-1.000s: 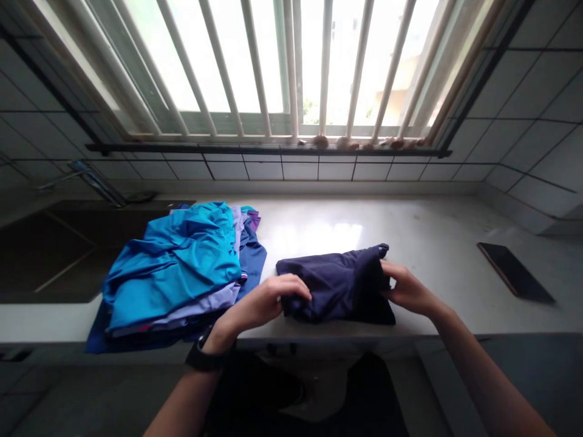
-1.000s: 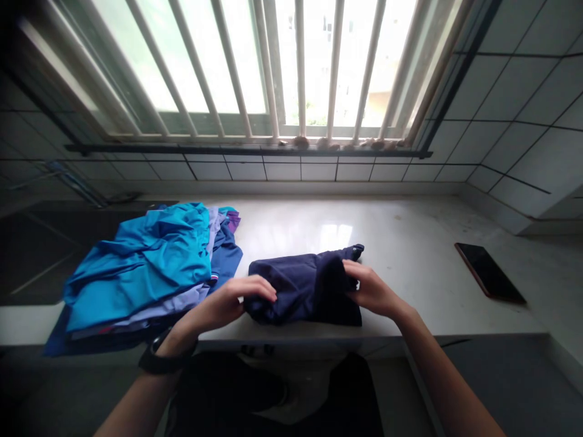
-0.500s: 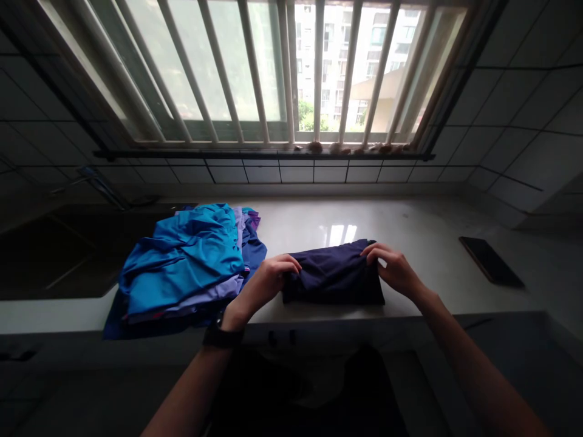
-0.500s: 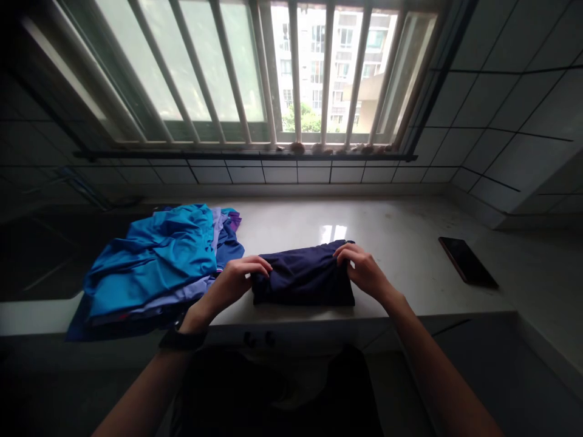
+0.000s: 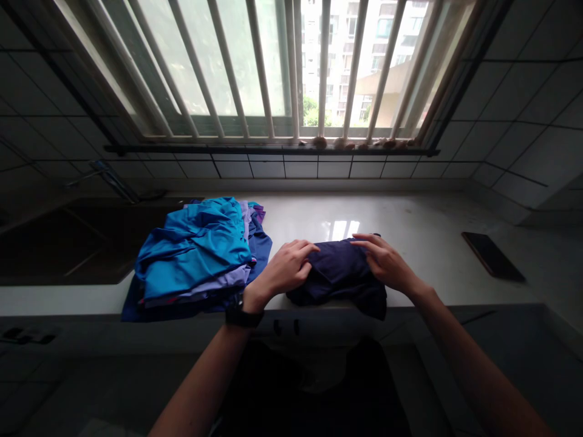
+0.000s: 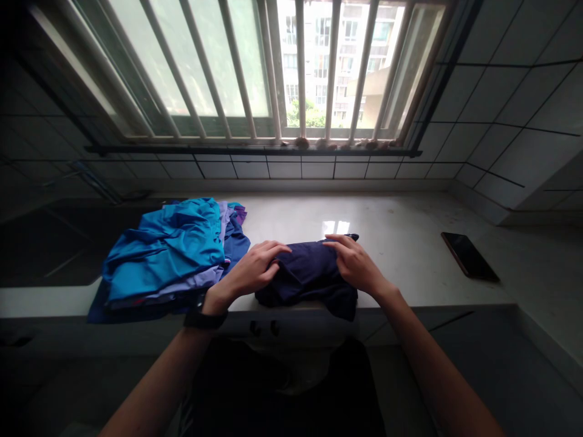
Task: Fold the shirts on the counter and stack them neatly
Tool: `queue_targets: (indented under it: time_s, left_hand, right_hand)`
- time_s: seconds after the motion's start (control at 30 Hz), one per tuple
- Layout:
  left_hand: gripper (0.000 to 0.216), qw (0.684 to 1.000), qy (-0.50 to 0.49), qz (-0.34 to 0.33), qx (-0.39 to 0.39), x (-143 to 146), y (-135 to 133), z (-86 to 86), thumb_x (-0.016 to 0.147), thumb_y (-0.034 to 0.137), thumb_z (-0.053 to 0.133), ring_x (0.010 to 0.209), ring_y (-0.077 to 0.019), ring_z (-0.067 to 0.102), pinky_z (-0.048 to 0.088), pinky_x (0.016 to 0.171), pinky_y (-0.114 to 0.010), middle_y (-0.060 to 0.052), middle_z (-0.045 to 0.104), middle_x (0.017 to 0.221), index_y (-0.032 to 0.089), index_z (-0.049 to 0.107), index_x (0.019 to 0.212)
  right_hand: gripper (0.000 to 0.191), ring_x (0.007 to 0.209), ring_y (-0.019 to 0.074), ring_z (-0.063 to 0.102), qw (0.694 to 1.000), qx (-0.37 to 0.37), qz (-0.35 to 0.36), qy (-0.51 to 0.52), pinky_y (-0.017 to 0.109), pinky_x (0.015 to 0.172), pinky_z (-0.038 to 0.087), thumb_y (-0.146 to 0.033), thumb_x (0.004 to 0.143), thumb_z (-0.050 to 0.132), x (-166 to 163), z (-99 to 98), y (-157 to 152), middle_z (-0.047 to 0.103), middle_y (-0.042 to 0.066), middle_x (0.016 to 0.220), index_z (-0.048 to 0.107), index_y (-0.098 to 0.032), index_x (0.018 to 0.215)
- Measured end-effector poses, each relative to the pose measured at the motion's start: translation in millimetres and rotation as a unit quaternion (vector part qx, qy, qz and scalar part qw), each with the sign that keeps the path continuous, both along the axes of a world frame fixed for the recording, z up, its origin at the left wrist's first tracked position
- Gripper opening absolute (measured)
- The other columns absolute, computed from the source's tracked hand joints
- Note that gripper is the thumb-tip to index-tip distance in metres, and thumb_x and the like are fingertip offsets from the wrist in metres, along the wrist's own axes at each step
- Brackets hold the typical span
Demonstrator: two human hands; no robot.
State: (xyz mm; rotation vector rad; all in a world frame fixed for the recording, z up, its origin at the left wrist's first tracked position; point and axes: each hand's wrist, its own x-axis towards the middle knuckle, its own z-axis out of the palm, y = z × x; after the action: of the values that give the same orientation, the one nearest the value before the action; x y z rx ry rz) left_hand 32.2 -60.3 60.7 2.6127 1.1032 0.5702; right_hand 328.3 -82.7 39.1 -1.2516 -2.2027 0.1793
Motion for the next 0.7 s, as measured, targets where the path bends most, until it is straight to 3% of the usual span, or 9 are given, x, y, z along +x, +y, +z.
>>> queue_targets:
  time_s: [0.07, 0.17, 0.33, 0.43, 0.57, 0.7]
  left_hand:
    - [0.051, 0.998, 0.054, 0.014, 0.007, 21, 10, -13.6, 0.099, 0.029, 0.049, 0.148, -0.0305, 0.045, 0.036, 0.124, -0.048, -0.012, 0.053, 0.158, 0.02, 0.055, 0.149]
    - [0.06, 0.99, 0.135, 0.043, -0.024, 32, 19, -38.7, 0.105, 0.045, 0.042, 0.158, -0.034, 0.031, 0.025, 0.128, -0.056, -0.012, 0.038, 0.169, 0.021, 0.043, 0.16]
    - [0.072, 0.983, 0.143, 0.117, -0.022, 15, 25, -59.8, 0.103, 0.061, 0.039, 0.158, -0.035, 0.029, 0.026, 0.128, -0.053, -0.016, 0.035, 0.17, 0.017, 0.042, 0.16]
    - [0.07, 0.983, 0.128, 0.127, -0.009, 12, 26, -61.2, 0.102, 0.062, 0.043, 0.156, -0.0343, 0.034, 0.029, 0.127, -0.051, -0.016, 0.04, 0.167, 0.018, 0.047, 0.157]
    - [0.061, 0.987, 0.093, 0.128, 0.007, 13, 23, -52.3, 0.099, 0.057, 0.053, 0.142, -0.0335, 0.052, 0.039, 0.121, -0.048, -0.018, 0.057, 0.151, 0.016, 0.058, 0.144]
    - [0.044, 0.985, 0.043, 0.165, -0.032, 6, 12, -33.9, 0.091, 0.049, 0.066, 0.11, -0.0295, 0.069, 0.054, 0.098, -0.038, -0.014, 0.073, 0.114, 0.016, 0.067, 0.121]
  right_hand:
    - [0.051, 0.152, 0.0271, 0.043, 0.998, -0.026, 0.008, -0.065, 0.05, 0.126, 0.035, -0.028, 0.101, 0.042, -24, -9.2, 8, 0.051, 0.01, 0.161, 0.056, -0.022, 0.15]
    - [0.063, 0.159, 0.0293, 0.029, 0.982, -0.081, -0.021, -0.167, 0.054, 0.13, 0.023, -0.045, 0.105, 0.039, -37, -25.6, 15, 0.039, 0.012, 0.168, 0.041, -0.018, 0.161]
    - [0.081, 0.162, 0.031, 0.019, 0.946, -0.179, -0.174, -0.208, 0.055, 0.129, 0.023, -0.064, 0.104, 0.03, -14, -28.7, 16, 0.021, 0.013, 0.174, 0.026, -0.013, 0.168]
    - [0.082, 0.162, 0.0333, 0.017, 0.929, -0.219, -0.213, -0.21, 0.055, 0.128, 0.025, -0.065, 0.104, 0.03, -10, -21.6, 17, 0.017, 0.011, 0.175, 0.023, -0.014, 0.168]
    - [0.078, 0.159, 0.0349, 0.028, 0.931, -0.212, -0.223, -0.195, 0.052, 0.126, 0.03, -0.061, 0.104, 0.037, -18, -10.3, 18, 0.026, 0.015, 0.173, 0.032, -0.013, 0.165]
    - [0.068, 0.134, 0.0365, 0.061, 0.915, -0.189, -0.326, -0.147, 0.043, 0.107, 0.05, -0.057, 0.103, 0.041, -16, -1.0, 18, 0.061, 0.029, 0.143, 0.059, -0.004, 0.142]
